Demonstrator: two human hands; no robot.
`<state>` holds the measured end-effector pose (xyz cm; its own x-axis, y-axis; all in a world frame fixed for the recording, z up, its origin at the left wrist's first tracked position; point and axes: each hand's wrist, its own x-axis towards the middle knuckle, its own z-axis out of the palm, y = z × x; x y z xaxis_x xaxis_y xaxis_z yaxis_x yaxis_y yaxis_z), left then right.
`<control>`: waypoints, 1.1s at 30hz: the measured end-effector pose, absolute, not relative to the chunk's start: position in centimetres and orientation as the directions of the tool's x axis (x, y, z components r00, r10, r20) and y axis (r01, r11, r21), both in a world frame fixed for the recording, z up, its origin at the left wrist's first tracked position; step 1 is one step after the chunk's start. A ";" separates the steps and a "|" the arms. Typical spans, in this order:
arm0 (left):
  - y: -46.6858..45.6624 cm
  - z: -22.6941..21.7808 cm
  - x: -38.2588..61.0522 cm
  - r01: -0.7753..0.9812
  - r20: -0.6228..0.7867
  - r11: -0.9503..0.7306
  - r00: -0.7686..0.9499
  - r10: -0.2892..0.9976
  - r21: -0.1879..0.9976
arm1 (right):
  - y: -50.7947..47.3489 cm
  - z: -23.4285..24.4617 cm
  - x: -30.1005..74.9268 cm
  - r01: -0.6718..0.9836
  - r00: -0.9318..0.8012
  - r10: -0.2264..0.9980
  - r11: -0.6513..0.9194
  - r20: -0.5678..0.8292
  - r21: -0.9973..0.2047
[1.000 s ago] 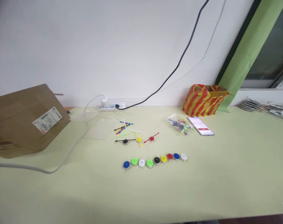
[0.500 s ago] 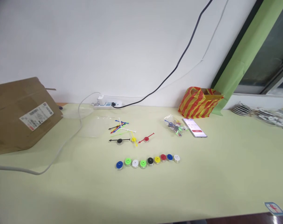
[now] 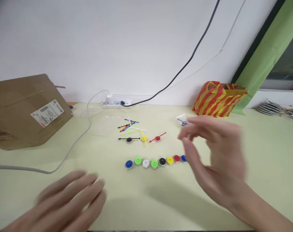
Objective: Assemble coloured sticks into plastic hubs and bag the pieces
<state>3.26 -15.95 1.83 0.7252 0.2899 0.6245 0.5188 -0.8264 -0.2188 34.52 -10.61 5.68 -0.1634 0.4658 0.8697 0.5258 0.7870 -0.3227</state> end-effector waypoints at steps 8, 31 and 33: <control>-3.5 -0.1 5.2 0.567 0.573 -0.694 0.775 0.267 -0.444 | -1.6 -0.4 32.8 0.625 -0.613 0.570 0.774 0.547 -0.105; -3.7 -1.1 3.4 0.620 0.632 -0.758 0.674 0.384 -0.200 | -0.9 -1.9 35.6 0.675 -0.497 0.677 0.695 0.543 -0.248; -3.7 -1.2 3.5 0.615 0.610 -0.767 0.683 0.402 -0.184 | -0.9 -2.0 35.6 0.678 -0.514 0.684 0.694 0.518 -0.243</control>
